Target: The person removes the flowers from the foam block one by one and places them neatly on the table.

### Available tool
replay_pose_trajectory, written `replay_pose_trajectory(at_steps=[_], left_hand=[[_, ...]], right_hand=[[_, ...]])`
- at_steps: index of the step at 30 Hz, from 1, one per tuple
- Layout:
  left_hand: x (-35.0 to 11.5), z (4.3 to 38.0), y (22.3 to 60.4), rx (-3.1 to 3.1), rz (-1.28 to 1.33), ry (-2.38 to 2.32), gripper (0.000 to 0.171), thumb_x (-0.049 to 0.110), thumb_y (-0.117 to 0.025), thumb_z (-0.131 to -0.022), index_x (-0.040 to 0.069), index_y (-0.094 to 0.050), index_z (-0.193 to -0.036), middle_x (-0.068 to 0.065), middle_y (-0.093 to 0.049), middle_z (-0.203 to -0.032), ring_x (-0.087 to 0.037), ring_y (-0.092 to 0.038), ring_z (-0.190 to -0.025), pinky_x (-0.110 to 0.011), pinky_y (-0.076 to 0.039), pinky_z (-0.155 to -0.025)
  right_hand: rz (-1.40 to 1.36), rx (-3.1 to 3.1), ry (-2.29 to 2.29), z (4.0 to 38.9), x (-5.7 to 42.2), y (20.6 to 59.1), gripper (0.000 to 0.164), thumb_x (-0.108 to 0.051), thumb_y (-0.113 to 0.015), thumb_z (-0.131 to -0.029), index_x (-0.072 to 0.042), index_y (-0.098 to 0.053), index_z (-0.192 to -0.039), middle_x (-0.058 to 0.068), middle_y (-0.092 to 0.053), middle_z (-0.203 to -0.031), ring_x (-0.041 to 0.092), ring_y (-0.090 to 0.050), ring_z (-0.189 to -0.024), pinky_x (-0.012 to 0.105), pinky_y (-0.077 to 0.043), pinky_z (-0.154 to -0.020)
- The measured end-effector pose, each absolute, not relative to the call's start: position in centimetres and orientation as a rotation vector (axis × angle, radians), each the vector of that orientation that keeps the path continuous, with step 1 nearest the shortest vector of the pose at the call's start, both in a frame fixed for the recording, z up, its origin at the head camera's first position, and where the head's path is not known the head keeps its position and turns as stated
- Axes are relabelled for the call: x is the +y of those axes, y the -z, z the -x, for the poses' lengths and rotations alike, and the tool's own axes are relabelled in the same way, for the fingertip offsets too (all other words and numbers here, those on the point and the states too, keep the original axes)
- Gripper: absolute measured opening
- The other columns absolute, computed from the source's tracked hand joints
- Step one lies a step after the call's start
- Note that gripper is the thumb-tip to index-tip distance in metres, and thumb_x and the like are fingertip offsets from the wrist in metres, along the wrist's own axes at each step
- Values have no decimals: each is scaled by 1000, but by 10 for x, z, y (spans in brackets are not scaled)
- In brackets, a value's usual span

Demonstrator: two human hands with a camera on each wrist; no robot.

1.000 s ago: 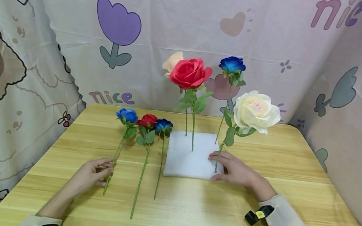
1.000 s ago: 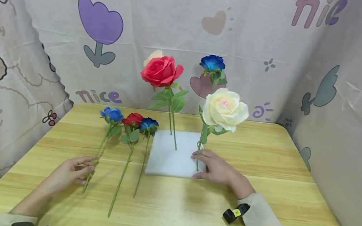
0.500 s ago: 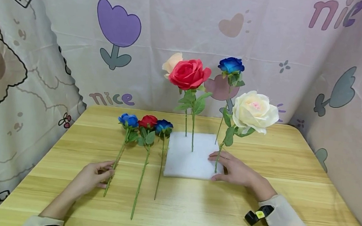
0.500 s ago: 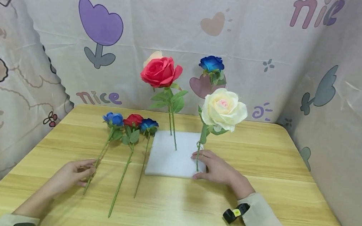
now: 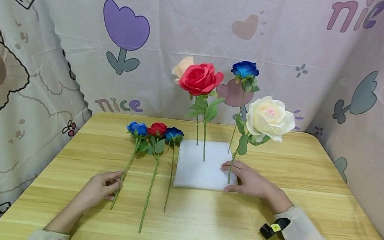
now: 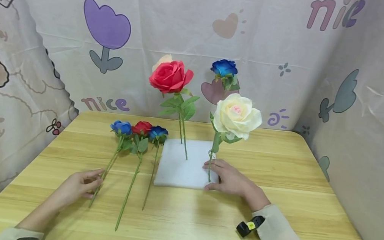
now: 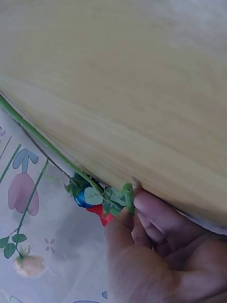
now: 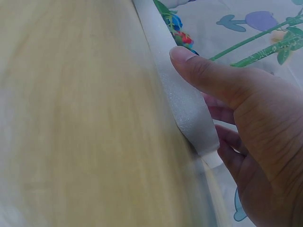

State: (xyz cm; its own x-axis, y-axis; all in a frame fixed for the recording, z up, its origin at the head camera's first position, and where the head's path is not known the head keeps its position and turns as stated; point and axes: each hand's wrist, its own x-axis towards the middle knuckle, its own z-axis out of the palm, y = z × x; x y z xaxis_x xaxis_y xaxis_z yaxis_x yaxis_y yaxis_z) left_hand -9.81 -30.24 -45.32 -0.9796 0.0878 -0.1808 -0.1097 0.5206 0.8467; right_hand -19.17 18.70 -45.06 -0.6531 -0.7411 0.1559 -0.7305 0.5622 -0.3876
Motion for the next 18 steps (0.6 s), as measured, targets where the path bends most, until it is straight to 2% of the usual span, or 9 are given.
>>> replay_pose_trajectory(at_steps=[9, 18], left_hand=[[-297, 96, 449, 2810, -98, -1168, 45, 9, -62, -95, -3, -53, -137, -2, -62, -88, -13, -59, -70, -26, -55, -52], [-299, 96, 453, 2773, -117, -1203, 46, 10, -65, -94, -3, -53, -137, -4, -56, -90, -13, -53, -69, -28, -54, -52]], right_hand=[[1298, 2758, 661, 192, 187, 451, 66, -48, -75, -83, -8, -58, -134, 3, -48, -141, 23, -41, -133, 43, -36, -109], [1288, 2750, 664, 192, 187, 451, 67, -51, -72, -84, -9, -58, -133, 2, -48, -142, 23, -40, -133, 43, -36, -109]])
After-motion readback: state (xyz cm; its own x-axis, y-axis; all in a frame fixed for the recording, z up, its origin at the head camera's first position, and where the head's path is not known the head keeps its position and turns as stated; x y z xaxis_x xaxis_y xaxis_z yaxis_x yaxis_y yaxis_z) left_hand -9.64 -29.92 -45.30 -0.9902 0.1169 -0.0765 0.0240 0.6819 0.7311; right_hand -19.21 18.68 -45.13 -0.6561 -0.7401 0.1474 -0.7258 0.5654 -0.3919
